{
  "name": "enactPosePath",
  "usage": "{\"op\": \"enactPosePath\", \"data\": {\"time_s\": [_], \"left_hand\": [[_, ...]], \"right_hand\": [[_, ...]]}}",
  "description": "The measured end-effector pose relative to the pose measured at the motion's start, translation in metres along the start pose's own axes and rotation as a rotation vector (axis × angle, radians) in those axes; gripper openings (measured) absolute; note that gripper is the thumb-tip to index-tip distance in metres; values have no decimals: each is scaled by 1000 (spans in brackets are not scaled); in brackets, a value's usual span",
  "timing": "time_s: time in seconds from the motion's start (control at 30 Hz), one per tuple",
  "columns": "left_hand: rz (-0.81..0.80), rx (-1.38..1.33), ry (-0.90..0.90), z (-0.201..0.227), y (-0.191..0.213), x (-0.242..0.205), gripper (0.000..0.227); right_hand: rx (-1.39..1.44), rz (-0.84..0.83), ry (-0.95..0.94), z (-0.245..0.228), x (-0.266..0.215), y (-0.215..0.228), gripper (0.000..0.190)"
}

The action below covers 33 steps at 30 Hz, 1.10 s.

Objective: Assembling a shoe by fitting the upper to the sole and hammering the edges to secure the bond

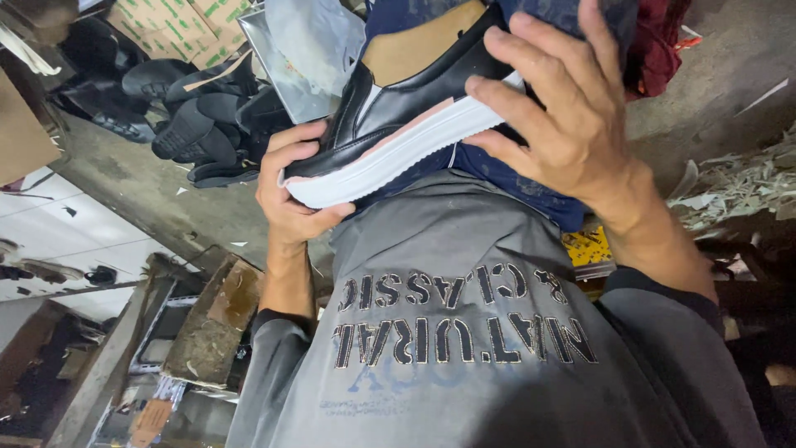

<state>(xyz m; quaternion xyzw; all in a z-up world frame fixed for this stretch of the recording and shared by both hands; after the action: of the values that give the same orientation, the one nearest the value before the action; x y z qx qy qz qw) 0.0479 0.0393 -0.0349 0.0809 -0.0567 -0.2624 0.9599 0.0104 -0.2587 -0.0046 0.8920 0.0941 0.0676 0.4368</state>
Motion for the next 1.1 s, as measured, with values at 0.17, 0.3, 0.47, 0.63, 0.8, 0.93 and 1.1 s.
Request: {"op": "enactPosePath", "data": {"time_s": [0.17,0.3,0.47,0.63,0.8,0.93,1.1], "left_hand": [[-25,22,-8,0,-1,2,64],[-82,34,-17,1,-2,2,64],[-62,30,7,2,-1,8,63],[-23,-59,69,-4,-1,4,67],[-40,-64,32,-11,-3,3,68],[-145,138,-5,8,-4,11,60],[-227,251,-80,13,-2,5,56]], "right_hand": [[-113,174,6,-10,-1,-1,29],[74,0,-92,-4,14,5,28],[156,-123,24,-2,29,6,36],[370,-104,-70,12,25,8,75],[413,-79,-196,17,26,12,111],[255,-77,-19,8,14,24,74],[-13,0,-42,18,-5,29,58]]}}
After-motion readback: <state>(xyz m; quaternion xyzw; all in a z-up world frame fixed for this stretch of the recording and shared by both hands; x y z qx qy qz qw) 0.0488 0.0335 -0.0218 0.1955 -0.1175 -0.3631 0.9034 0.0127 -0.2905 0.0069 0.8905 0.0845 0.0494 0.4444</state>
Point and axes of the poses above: each hand's wrist, its own x-axis towards the middle knuckle, its own y-axis out of the back of the hand, z = x × y, the point moved 6 cm from there along x, towards the middle knuckle, and after that the axes turned 7 degrees about -y, right-handed, at the moved point
